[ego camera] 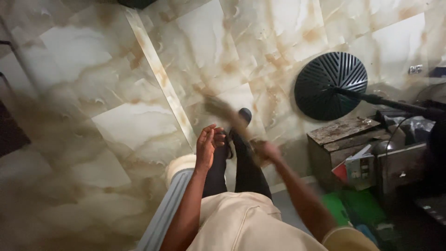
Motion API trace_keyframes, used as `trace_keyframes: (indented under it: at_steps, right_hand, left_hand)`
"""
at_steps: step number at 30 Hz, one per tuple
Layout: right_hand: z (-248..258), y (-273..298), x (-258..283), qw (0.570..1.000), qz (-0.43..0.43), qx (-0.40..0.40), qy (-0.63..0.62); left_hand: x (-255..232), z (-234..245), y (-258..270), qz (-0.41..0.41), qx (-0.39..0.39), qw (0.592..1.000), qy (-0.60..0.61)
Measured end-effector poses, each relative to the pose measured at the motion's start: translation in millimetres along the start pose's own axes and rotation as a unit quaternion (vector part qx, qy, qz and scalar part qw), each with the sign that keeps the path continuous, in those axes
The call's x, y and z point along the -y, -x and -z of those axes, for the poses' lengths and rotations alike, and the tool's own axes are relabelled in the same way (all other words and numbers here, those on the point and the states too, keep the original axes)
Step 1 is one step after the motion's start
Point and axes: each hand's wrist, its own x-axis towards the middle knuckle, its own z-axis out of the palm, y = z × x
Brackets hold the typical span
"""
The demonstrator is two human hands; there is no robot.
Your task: The person sweeps the floor with a handheld broom, moving chairs out of the way to reach under a table and then sweeping dirt into a pile.
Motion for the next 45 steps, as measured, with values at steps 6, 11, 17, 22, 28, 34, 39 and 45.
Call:
trace_keyframes:
  at_steps: [6, 11, 17, 22, 28, 34, 39, 45]
  right_hand:
    - [83.2, -38.1, -18.6, 0.977, 0.049, -0.191, 0.084]
    - [24.4, -30.0, -5.4, 0.982, 0.11, -0.14, -0.064]
    - [-68.3, -32.6, 40.3, 0.903, 0.383, -0.096, 0.17]
    - [-10.8, -79.5, 90.4, 0.97, 0.083, -0.135, 0.185]
    - [73.2, -96.4, 117.5, 0.968, 0.081, -0.227, -0.07]
    - [-36.1, -50.7, 137.5, 0.965, 0.136, -0.222, 0.021]
    - [-79.0, -59.1, 185.0, 0.976, 0.162, -0.071, 0.127]
    - [-6.9, -111.3, 224.0, 0.974, 0.11, -0.154, 0.122]
  left_hand:
    - [-3.0, 9.2, 3.2, -0.009, -0.012, 1.0, -0.014]
    - [-3.6, 12.9, -0.5, 0.009, -0.05, 0.999, 0.02]
    - [-11.7, 18.4, -16.1, 0.001, -0.036, 0.999, 0.025]
    - [-37.7, 33.5, -35.5, 0.003, -0.046, 0.998, -0.042]
    - [-68.8, 65.3, -59.9, -0.013, -0.059, 0.998, 0.001]
    - [-102.1, 54.5, -86.5, 0.0, -0.059, 0.998, -0.029]
    - [-124.1, 31.5, -111.5, 0.008, -0.022, 0.999, -0.032]
    - [-150.9, 42.9, -125.1, 0.019, -0.038, 0.998, -0.04]
